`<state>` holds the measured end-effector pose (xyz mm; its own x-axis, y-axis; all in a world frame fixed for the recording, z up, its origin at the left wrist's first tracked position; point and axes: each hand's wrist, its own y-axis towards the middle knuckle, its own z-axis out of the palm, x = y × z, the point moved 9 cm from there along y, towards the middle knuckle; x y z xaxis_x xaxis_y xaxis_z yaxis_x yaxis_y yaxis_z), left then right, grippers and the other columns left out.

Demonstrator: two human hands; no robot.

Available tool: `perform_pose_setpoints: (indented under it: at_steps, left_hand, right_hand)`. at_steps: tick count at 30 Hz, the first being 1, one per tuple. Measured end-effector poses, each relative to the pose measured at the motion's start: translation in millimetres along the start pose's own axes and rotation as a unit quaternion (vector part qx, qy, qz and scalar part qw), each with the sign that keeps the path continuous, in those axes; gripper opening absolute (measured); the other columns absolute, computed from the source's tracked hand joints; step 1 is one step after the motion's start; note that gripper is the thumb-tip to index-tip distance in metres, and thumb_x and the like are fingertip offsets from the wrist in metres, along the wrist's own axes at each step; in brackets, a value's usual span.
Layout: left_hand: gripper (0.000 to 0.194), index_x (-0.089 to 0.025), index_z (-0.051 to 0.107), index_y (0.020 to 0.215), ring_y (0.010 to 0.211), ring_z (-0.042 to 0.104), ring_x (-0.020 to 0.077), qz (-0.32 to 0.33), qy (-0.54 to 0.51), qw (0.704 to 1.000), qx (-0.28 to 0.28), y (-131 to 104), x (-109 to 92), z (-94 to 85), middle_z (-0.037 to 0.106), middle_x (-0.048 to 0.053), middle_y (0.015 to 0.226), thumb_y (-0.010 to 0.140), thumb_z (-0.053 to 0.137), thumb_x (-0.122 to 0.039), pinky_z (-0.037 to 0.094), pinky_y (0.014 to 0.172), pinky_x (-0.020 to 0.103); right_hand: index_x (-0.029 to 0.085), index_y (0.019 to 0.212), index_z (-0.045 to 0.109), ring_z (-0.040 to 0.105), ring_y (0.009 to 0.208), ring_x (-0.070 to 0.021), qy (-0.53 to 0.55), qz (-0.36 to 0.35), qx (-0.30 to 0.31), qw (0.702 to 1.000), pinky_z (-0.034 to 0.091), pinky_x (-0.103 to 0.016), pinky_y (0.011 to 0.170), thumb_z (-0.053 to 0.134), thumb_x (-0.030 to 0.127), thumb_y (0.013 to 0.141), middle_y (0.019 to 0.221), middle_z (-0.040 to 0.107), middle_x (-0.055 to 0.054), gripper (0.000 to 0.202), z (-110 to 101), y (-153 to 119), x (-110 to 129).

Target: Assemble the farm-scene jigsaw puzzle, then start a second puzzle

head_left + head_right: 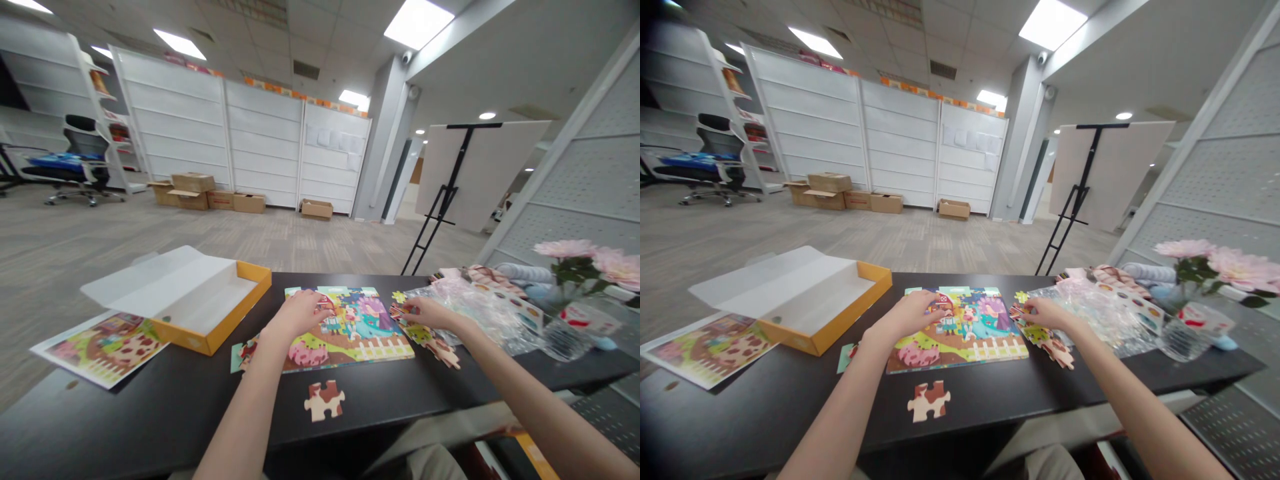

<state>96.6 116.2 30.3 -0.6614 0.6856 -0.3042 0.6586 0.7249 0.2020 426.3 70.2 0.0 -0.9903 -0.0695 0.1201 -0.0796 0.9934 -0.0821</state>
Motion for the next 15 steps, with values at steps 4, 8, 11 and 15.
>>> perform_pose_setpoints:
  at_steps: [4, 8, 11, 15]
  left_hand:
    - [0.046, -0.019, 0.067, 0.120, 0.114, 0.063, 0.0317, -0.016, -0.005, 1.000, -0.001, -3.2, 6.7, -5.2, 0.069, 0.015, 0.119, 0.093, 0.051, -0.051, 0.048, 0.095, 0.040]
    - [0.044, -0.020, 0.068, 0.118, 0.112, 0.064, 0.0304, -0.024, -0.015, 1.000, -0.012, -5.7, 10.3, -11.9, 0.069, 0.014, 0.118, 0.093, 0.051, -0.052, 0.049, 0.095, 0.038]
    - [0.043, -0.019, 0.069, 0.116, 0.109, 0.065, 0.0306, -0.026, -0.036, 0.999, -0.026, -5.7, 8.5, -15.2, 0.069, 0.014, 0.117, 0.092, 0.052, -0.050, 0.050, 0.092, 0.038]
    - [0.036, -0.018, 0.070, 0.111, 0.102, 0.068, 0.0266, -0.002, -0.145, 0.989, -0.031, -2.4, -2.4, -12.3, 0.073, 0.011, 0.108, 0.091, 0.055, -0.044, 0.051, 0.088, 0.034]
  right_hand:
    - [0.017, 0.090, 0.075, 0.067, 0.077, -0.0234, 0.021, 0.023, 0.007, 1.000, 0.047, -0.028, 0.069, 0.063, 0.041, 0.079, 0.088, 0.076, -0.009, 0.029, 8.6, 8.9, -2.4]
    - [0.018, 0.089, 0.076, 0.068, 0.077, -0.0224, 0.005, 0.031, -0.026, 0.999, 0.048, -0.028, 0.069, 0.059, 0.035, 0.080, 0.087, 0.076, -0.008, 0.026, -5.1, 9.2, -11.1]
    - [0.018, 0.081, 0.075, 0.063, 0.070, -0.0202, 0.010, 0.038, -0.124, 0.991, 0.045, -0.028, 0.064, 0.055, 0.041, 0.084, 0.078, 0.073, -0.008, 0.031, -36.7, 4.3, -7.8]
    - [0.016, 0.088, 0.072, 0.051, 0.055, -0.0141, 0.231, -0.003, -0.144, 0.962, 0.037, -0.025, 0.051, 0.055, 0.062, 0.085, 0.063, 0.062, -0.001, 0.049, -53.0, 7.8, 36.6]
